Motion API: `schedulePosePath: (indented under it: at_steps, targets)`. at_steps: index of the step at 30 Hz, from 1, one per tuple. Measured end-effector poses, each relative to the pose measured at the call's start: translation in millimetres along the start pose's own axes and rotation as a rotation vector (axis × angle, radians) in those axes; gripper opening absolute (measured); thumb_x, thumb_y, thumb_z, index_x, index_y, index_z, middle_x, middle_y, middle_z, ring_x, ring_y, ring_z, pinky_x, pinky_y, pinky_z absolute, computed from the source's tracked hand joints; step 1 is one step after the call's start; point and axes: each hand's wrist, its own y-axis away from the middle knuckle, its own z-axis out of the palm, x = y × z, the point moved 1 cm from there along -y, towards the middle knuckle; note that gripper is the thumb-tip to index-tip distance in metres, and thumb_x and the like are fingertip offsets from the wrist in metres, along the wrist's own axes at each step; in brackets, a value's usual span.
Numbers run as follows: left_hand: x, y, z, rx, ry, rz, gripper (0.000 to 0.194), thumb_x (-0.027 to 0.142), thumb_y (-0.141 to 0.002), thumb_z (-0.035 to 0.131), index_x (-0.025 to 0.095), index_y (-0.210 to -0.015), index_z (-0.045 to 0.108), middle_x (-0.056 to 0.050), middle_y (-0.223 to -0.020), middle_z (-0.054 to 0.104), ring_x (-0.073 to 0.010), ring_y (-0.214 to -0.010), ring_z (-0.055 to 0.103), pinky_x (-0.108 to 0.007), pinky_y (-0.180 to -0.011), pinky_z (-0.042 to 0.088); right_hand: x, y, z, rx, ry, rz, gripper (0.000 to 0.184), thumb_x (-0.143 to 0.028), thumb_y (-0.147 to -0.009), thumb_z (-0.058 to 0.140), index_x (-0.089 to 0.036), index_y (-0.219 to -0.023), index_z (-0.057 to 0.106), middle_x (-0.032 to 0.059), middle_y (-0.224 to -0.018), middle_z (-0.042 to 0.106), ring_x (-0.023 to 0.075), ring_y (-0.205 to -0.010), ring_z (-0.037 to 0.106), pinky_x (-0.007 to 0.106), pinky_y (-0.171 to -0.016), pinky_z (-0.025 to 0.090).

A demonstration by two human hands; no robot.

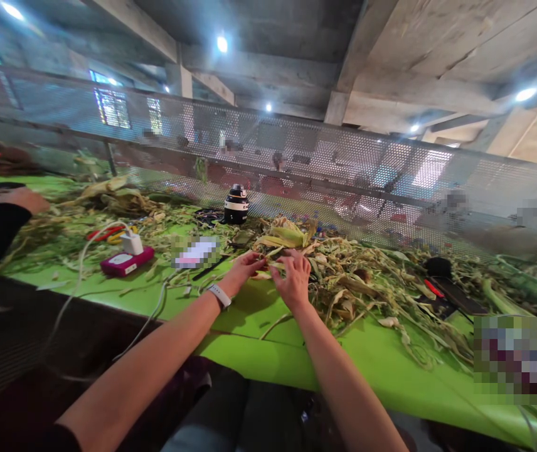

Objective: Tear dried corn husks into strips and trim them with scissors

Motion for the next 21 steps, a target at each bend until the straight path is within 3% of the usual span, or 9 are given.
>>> schedulePosePath:
  at_steps: [4, 8, 15, 18, 21]
  targets:
    - [-1.2, 0.0, 0.2, -0.008, 0.014, -0.032, 0.040, 0.043, -0.056, 0.082, 0.017, -0.078, 0.062, -0.001, -0.068, 0.068, -0.0150, -0.068, 0.065, -0.023, -0.058, 0.036, -0.5, 1.2, 0.3, -0.055, 0.088, -0.101, 0.006, -0.028, -0.085, 0.061, -0.025, -0.088, 0.066, 0.0090, -0.121, 0.056, 0.0269, -0.117, 0.045, 0.045, -0.099, 0.034]
    - [-5.5, -2.7, 1.8, -0.023, 0.107, -0.052, 0.044, 0.038, -0.048, 0.086, 0.015, -0.076, 0.062, 0.000, -0.066, 0.067, -0.0130, -0.064, 0.062, -0.023, -0.058, 0.036, -1.9, 2.3, 1.5, -0.087, 0.100, -0.124, 0.009, -0.021, -0.087, 0.058, -0.023, -0.083, 0.066, 0.0102, -0.122, 0.058, 0.0271, -0.121, 0.042, 0.046, -0.101, 0.031]
    - [-9.1, -5.7, 2.3, 0.008, 0.259, -0.033, 0.043, 0.031, -0.042, 0.088, 0.014, -0.071, 0.061, 0.002, -0.060, 0.062, -0.0090, -0.054, 0.053, -0.024, -0.057, 0.040, -16.9, 5.7, 8.3, -0.185, -0.058, -0.185, 0.011, -0.020, -0.087, 0.056, -0.022, -0.080, 0.064, 0.0090, -0.122, 0.060, 0.0257, -0.121, 0.045, 0.044, -0.101, 0.033]
    - [-6.5, -5.9, 0.7, 0.047, 0.248, -0.010, 0.035, 0.031, -0.048, 0.086, 0.013, -0.068, 0.063, 0.003, -0.059, 0.061, -0.0071, -0.052, 0.049, -0.022, -0.054, 0.036, -6.8, -0.5, 3.4, -0.087, -0.197, -0.027, 0.011, -0.028, -0.087, 0.054, -0.021, -0.088, 0.063, 0.0105, -0.118, 0.061, 0.0251, -0.114, 0.051, 0.043, -0.097, 0.038]
    - [-2.8, -5.9, -0.1, 0.084, 0.257, -0.032, 0.025, 0.028, -0.056, 0.082, 0.014, -0.064, 0.063, 0.002, -0.059, 0.061, -0.0074, -0.054, 0.049, -0.021, -0.054, 0.036, 15.5, -5.0, -0.3, 0.095, -0.363, 0.317, 0.021, -0.031, -0.088, 0.044, -0.019, -0.092, 0.061, 0.0106, -0.101, 0.065, 0.0237, -0.097, 0.058, 0.042, -0.087, 0.045]
